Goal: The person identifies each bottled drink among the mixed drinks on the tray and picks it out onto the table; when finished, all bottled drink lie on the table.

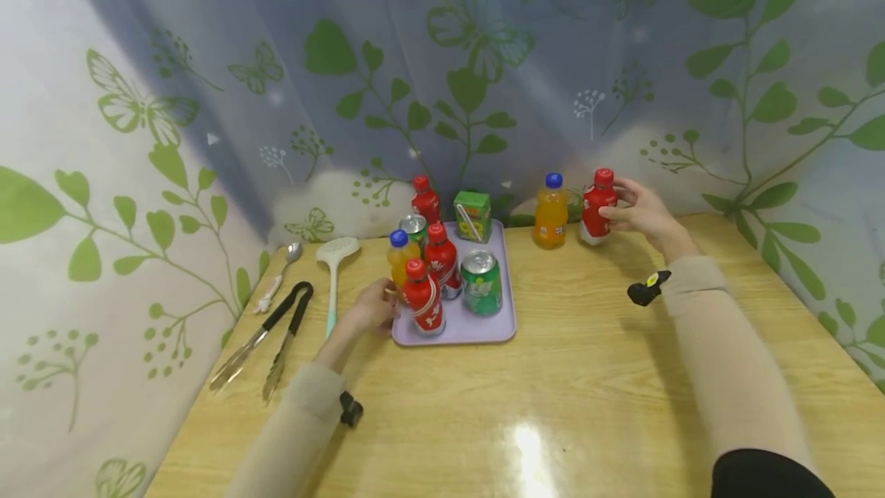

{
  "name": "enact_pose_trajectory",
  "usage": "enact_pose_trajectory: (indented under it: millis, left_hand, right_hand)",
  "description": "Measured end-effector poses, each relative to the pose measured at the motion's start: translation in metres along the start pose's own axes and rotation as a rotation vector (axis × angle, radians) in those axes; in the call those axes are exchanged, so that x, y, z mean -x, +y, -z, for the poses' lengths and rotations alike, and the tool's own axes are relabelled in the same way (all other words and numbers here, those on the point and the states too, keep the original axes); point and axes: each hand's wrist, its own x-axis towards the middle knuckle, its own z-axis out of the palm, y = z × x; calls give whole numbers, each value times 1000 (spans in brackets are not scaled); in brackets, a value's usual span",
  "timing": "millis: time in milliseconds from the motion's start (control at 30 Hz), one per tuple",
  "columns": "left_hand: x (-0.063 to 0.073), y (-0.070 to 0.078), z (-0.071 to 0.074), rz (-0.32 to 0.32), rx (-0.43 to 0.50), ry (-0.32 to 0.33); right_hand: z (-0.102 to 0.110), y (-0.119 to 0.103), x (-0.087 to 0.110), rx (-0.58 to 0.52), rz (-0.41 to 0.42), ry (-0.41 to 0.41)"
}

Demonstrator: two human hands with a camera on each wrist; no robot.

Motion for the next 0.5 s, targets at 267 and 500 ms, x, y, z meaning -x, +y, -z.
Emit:
enact_pose_trajectory:
  millis: [267,500]
  left_hand:
    - [1,-1,-2,-1,21,-6]
    - [1,0,1,-16,-13,4]
  right_hand:
    - [-9,5,0,-46,-2,62]
    - [-10,7,-3,-33,-6,57]
